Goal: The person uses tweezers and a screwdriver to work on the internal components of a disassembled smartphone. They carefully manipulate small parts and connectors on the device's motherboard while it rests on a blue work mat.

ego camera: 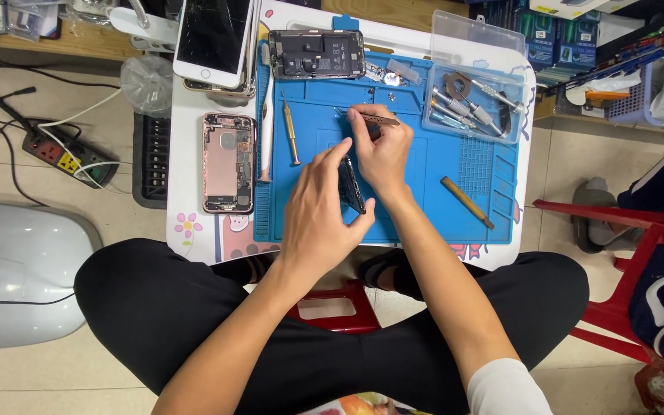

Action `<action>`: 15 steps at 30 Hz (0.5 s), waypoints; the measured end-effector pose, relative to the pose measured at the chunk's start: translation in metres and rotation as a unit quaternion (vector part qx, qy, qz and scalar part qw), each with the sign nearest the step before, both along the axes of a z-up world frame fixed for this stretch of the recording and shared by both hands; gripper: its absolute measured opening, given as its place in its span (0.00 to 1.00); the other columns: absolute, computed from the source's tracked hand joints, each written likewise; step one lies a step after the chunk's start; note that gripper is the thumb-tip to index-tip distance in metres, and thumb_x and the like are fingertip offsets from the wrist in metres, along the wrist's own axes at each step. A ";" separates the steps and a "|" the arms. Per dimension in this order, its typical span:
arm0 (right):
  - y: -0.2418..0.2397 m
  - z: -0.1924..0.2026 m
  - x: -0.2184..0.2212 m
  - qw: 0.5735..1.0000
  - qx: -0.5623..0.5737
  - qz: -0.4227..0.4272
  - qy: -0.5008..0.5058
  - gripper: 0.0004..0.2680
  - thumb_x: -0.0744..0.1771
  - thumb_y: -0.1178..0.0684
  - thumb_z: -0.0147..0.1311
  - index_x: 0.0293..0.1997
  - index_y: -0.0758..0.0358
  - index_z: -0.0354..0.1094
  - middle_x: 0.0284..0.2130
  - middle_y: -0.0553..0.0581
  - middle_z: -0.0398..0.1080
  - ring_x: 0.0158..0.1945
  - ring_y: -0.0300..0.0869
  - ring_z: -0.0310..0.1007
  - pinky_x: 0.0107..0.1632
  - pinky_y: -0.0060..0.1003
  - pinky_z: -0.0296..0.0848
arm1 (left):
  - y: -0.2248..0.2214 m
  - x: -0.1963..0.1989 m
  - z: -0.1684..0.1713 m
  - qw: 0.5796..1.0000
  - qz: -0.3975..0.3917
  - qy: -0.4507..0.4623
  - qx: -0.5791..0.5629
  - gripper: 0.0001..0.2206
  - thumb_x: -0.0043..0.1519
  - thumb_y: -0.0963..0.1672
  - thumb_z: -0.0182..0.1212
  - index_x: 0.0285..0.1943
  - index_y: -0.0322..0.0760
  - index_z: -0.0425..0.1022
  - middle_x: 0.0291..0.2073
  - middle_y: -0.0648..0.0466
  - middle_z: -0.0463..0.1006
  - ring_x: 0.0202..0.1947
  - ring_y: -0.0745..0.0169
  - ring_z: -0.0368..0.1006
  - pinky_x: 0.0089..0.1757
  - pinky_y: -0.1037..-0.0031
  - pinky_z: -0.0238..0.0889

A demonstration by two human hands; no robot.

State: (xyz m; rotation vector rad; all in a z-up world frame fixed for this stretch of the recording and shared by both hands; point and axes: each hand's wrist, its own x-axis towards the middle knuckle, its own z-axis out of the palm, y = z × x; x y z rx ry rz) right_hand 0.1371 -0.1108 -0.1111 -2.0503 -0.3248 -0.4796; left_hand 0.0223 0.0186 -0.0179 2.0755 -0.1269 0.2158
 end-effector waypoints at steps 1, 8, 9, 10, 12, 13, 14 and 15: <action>0.000 -0.001 0.001 1.000 0.000 -0.001 -0.001 0.03 0.70 0.59 0.61 0.41 0.63 0.80 0.26 0.57 0.80 0.21 0.43 0.73 0.21 0.31 0.69 | 0.000 0.000 -0.002 1.000 -0.001 -0.001 0.000 0.36 0.54 0.42 0.69 0.75 0.29 0.61 0.60 0.33 0.72 0.56 0.26 0.72 0.49 0.43 0.70; -0.002 0.009 0.005 1.000 -0.017 0.008 -0.001 0.02 0.70 0.59 0.62 0.40 0.63 0.80 0.26 0.57 0.80 0.23 0.45 0.75 0.23 0.33 0.70 | -0.011 -0.001 -0.009 0.998 0.004 -0.018 -0.057 0.35 0.57 0.40 0.69 0.75 0.29 0.61 0.60 0.35 0.72 0.59 0.28 0.69 0.55 0.46 0.66; -0.001 0.008 0.004 1.000 -0.018 0.013 0.001 0.02 0.70 0.59 0.61 0.40 0.63 0.80 0.26 0.56 0.80 0.24 0.45 0.76 0.25 0.34 0.71 | -0.010 -0.003 -0.012 0.998 0.004 -0.021 -0.057 0.33 0.57 0.41 0.68 0.74 0.30 0.62 0.61 0.37 0.72 0.60 0.31 0.69 0.56 0.47 0.66; 0.001 0.006 0.001 1.000 -0.016 0.015 0.004 0.02 0.70 0.59 0.61 0.40 0.63 0.80 0.26 0.56 0.80 0.24 0.45 0.76 0.25 0.34 0.71 | -0.009 -0.006 -0.012 0.998 0.006 -0.018 -0.055 0.33 0.57 0.41 0.68 0.74 0.30 0.62 0.61 0.37 0.72 0.60 0.31 0.69 0.56 0.47 0.66; -0.002 0.005 0.001 1.000 -0.021 0.012 0.007 0.02 0.70 0.60 0.61 0.40 0.63 0.80 0.26 0.58 0.80 0.25 0.46 0.77 0.26 0.34 0.72 | -0.011 -0.005 -0.010 0.998 -0.004 -0.019 -0.059 0.32 0.58 0.41 0.68 0.74 0.32 0.64 0.60 0.40 0.73 0.60 0.35 0.70 0.56 0.49 0.66; -0.001 0.005 0.001 1.000 -0.022 0.011 0.006 0.02 0.70 0.60 0.61 0.40 0.63 0.80 0.26 0.58 0.80 0.25 0.46 0.77 0.26 0.34 0.72 | -0.012 -0.006 -0.010 0.998 -0.006 -0.020 -0.060 0.32 0.58 0.41 0.68 0.74 0.32 0.64 0.60 0.40 0.73 0.60 0.35 0.70 0.56 0.49 0.66; -0.001 0.005 0.000 1.000 -0.025 0.007 0.007 0.02 0.70 0.59 0.61 0.40 0.62 0.80 0.26 0.57 0.80 0.25 0.46 0.77 0.26 0.34 0.72 | -0.014 -0.006 -0.009 0.997 -0.006 -0.025 -0.066 0.31 0.59 0.42 0.68 0.73 0.32 0.64 0.60 0.40 0.73 0.60 0.34 0.70 0.56 0.49 0.65; 0.001 0.005 0.001 1.000 -0.028 0.005 0.006 0.03 0.70 0.59 0.61 0.40 0.61 0.80 0.26 0.56 0.80 0.25 0.46 0.78 0.27 0.34 0.73 | -0.014 -0.004 -0.008 0.997 -0.006 -0.032 -0.072 0.30 0.60 0.42 0.68 0.72 0.31 0.65 0.60 0.40 0.73 0.60 0.34 0.70 0.57 0.49 0.65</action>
